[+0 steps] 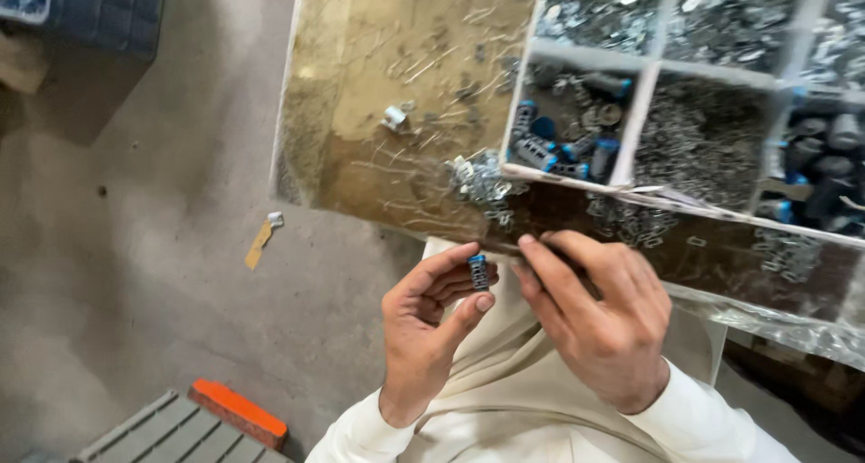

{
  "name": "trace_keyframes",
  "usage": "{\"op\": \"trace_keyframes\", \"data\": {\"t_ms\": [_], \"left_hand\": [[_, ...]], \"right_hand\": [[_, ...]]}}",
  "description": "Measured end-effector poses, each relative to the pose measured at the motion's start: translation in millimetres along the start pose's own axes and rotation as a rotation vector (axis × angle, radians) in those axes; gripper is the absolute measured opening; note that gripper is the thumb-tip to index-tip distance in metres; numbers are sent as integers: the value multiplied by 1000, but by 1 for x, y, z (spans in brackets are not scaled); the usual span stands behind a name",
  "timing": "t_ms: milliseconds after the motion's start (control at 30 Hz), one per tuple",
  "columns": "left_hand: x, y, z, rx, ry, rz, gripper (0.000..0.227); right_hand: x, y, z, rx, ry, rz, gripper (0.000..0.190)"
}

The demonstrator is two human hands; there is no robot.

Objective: The person assembles small cylindrical key components by hand, inserting metal pins into blue-and-black bodies and placing the finished units into a compartmentalized tray. The person repeatedly picks parts from the tray and assembles them one at a time.

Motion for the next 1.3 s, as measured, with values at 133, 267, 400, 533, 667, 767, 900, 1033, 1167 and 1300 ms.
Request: {"op": "trace_keyframes", "data": {"t_ms": [133,267,400,533,667,767,900,1033,1167,1300], "left_hand": [[0,-1,0,8,-9,-45,48],[4,-5,0,14,5,-17,48],[9,0,-1,10,32,20,49],[24,5,-10,-25,103,-36,49],[44,11,-16,-45,169,3,49],[59,12,-21,-22,251,67,48],[75,11,-24,-27,325,131,46],[86,9,-24,-1,361,204,46],[92,4,-24,35,377,261,46],[90,1,-24,50,381,323,46]], "right_hand": [[7,3,-1,-11,6,-23,36],[7,3,1,-33,6,-45,28],[1,-6,-7,44,3,40,24],[-8,-25,-31,338,-5,247,21],[-20,-36,-51,417,-63,149,23],[-30,-46,-66,489,-88,174,24],[-42,-63,-81,631,-88,315,20],[-51,-59,-84,599,-106,332,15],[-49,-57,-84,573,-56,243,17],[-52,-51,-84,523,-85,153,18]]}}
Point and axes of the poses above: each hand's wrist, its own z-axis towards the middle knuckle, its own x-axis out of the palm, y = z × x, the point moved 10 cm from there along z, towards the middle knuckle, and after that the axes turned 7 degrees about -y, right-handed, at the moved point
